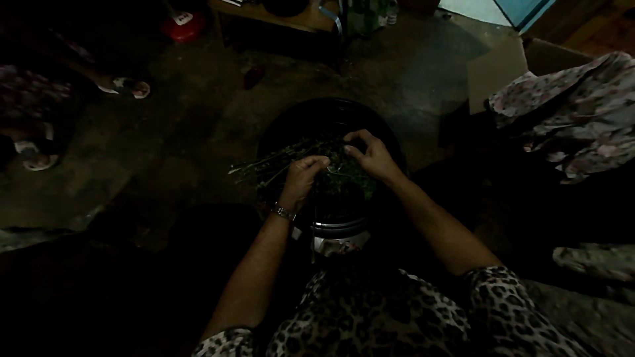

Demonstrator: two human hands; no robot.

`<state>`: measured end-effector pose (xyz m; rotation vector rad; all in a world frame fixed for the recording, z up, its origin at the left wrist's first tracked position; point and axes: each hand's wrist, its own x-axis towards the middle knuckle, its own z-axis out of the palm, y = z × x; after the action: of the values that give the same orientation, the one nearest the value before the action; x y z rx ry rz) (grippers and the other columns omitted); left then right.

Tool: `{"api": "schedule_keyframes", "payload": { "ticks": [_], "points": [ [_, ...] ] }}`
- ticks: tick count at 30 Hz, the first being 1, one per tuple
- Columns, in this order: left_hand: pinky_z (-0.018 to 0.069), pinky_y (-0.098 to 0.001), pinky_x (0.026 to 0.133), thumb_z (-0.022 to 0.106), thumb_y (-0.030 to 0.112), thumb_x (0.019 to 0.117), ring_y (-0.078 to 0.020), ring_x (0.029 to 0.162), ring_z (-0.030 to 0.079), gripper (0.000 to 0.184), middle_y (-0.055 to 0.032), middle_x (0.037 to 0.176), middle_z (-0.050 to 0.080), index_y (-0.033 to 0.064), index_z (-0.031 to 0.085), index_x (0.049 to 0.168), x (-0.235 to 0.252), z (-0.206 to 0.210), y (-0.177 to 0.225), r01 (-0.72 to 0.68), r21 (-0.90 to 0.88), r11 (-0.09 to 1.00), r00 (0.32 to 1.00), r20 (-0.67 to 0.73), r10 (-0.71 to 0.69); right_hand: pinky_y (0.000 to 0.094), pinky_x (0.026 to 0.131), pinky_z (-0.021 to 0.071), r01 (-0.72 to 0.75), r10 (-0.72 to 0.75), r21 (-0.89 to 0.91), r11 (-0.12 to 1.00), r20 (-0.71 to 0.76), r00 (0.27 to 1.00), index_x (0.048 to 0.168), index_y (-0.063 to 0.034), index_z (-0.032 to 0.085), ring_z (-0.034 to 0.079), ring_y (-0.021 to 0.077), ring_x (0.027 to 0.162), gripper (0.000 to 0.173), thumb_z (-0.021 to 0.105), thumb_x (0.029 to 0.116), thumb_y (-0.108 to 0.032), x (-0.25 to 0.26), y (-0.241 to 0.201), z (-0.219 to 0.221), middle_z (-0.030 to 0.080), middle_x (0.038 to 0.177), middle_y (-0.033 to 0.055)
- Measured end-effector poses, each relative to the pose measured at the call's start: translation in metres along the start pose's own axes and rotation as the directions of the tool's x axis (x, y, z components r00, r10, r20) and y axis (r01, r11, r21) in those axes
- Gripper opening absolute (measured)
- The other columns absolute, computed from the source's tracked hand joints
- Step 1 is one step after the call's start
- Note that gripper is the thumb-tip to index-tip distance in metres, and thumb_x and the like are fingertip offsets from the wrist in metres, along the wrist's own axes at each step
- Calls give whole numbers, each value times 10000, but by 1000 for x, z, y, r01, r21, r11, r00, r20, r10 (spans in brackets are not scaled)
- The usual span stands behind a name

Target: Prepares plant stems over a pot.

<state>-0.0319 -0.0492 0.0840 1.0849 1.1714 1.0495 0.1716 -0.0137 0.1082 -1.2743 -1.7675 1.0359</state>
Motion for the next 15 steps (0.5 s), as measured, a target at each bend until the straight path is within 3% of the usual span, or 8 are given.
{"api": "schedule_keyframes", "payload": {
  "ticks": [2, 6, 8, 12, 15],
  "points": [
    [373, -144, 470, 583, 127, 1036, 2, 511, 442, 167, 69, 716, 606, 109, 726, 953, 1, 0, 0, -2, 1, 1000, 1000, 5, 2, 339, 926, 542, 75, -76, 27, 997, 51, 996, 1159, 19, 658, 633, 180, 1066, 227, 595, 1035, -161, -1, 1, 4, 621, 1215, 155],
    [374, -144, 462, 586, 115, 1033, 3, 509, 446, 159, 59, 718, 619, 91, 726, 960, 4, 0, -3, -15, -40, 999, 1000, 10, 16, 430, 1010, 502, 101, -98, -10, 995, 172, 980, 1096, 19, 696, 604, 261, 1171, 209, 603, 1028, -155, 0, 5, 8, 633, 1241, 173],
    [375, -147, 465, 590, 116, 1032, -1, 518, 450, 156, 52, 744, 634, 96, 729, 964, 4, -2, -5, -17, -42, 999, 1000, 16, 18, 442, 1008, 489, 100, -87, -56, 993, 194, 977, 1059, 41, 688, 597, 265, 1153, 232, 549, 1053, -144, 0, 5, 7, 626, 1212, 177],
    [348, -142, 452, 593, 195, 1040, 6, 498, 420, 148, 73, 743, 612, 163, 726, 983, -3, -5, -5, -38, 54, 998, 997, 72, 34, 615, 1042, 391, 121, -83, -286, 950, 143, 986, 1045, 93, 661, 591, 394, 1140, 396, 443, 1098, -234, -1, 3, 12, 622, 1137, 245],
    [371, -150, 470, 584, 148, 1037, -3, 517, 443, 162, 63, 747, 623, 121, 726, 963, 2, -2, -6, -29, 11, 1000, 998, 49, 29, 598, 1022, 396, 103, -73, -344, 933, 98, 992, 923, 104, 644, 618, 391, 1035, 482, 421, 1106, -281, -2, 2, 14, 637, 994, 244]
  ]
}}
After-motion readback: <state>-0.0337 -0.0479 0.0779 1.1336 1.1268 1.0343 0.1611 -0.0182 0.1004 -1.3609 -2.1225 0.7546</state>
